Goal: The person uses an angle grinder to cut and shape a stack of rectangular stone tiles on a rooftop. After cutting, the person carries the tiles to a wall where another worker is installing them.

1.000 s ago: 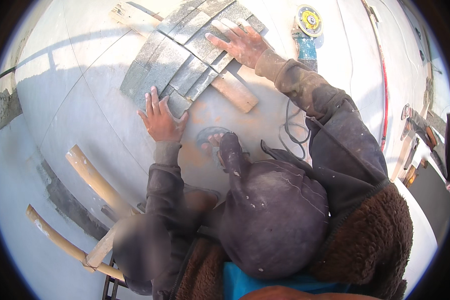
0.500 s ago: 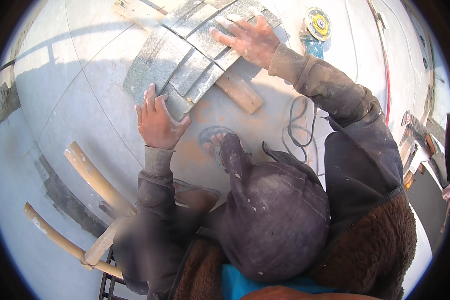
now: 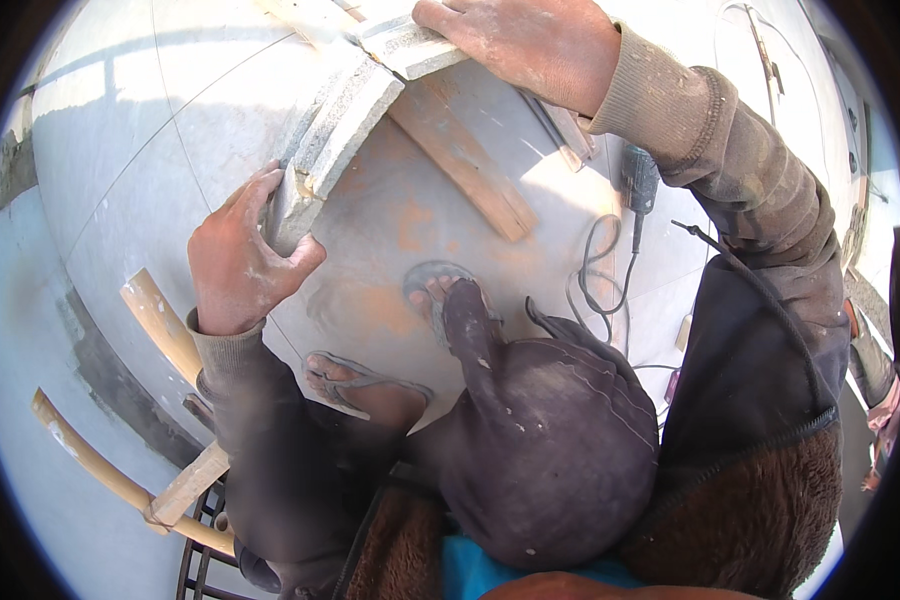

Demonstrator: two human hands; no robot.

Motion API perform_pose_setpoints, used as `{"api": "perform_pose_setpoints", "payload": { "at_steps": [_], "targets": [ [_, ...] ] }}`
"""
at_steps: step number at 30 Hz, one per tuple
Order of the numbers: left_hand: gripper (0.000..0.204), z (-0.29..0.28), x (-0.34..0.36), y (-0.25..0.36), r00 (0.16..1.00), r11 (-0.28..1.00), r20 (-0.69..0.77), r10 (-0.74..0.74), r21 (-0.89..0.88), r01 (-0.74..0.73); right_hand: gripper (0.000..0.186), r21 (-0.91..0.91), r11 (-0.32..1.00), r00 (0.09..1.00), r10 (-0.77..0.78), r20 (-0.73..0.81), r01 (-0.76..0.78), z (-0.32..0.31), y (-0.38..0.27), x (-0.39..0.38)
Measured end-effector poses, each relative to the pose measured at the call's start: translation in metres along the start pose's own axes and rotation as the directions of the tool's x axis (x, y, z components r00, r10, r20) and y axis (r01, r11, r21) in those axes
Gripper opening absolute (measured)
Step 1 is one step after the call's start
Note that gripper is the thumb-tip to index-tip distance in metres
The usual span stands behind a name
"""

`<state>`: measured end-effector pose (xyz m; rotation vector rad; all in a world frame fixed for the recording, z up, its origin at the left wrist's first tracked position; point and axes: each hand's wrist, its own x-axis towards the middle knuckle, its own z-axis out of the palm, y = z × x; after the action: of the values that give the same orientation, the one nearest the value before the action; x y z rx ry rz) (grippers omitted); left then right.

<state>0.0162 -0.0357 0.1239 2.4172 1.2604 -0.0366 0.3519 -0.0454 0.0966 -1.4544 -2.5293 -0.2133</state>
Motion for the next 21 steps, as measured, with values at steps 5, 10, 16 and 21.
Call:
{"api": "perform_pose_setpoints", "payload": {
  "at_steps": [5,10,16,21],
  "targets": [
    [0.063,-0.04,0.005,-0.022,0.999,0.998,0.047,-0.016,-0.059,0.019,0.046,0.079,0.994,0.99,0.069,0.126,-0.08,-0.035,0.012,0.053],
    [0.048,-0.065,0.009,-0.047,0.995,0.973,0.08,-0.056,-0.217,0.072,0.045,0.132,0.977,0.959,0.13,0.254,-0.167,-0.047,0.013,0.115],
    [0.042,-0.075,0.029,-0.078,0.997,0.923,-0.04,-0.064,-0.382,0.044,0.045,0.086,0.963,0.894,0.202,0.401,-0.256,-0.061,0.015,0.17],
    [0.054,-0.055,0.016,-0.118,0.929,0.794,-0.168,-0.329,-0.583,0.175,0.045,0.082,0.954,0.859,0.219,0.463,-0.288,-0.06,0.017,0.198]
  ]
}}
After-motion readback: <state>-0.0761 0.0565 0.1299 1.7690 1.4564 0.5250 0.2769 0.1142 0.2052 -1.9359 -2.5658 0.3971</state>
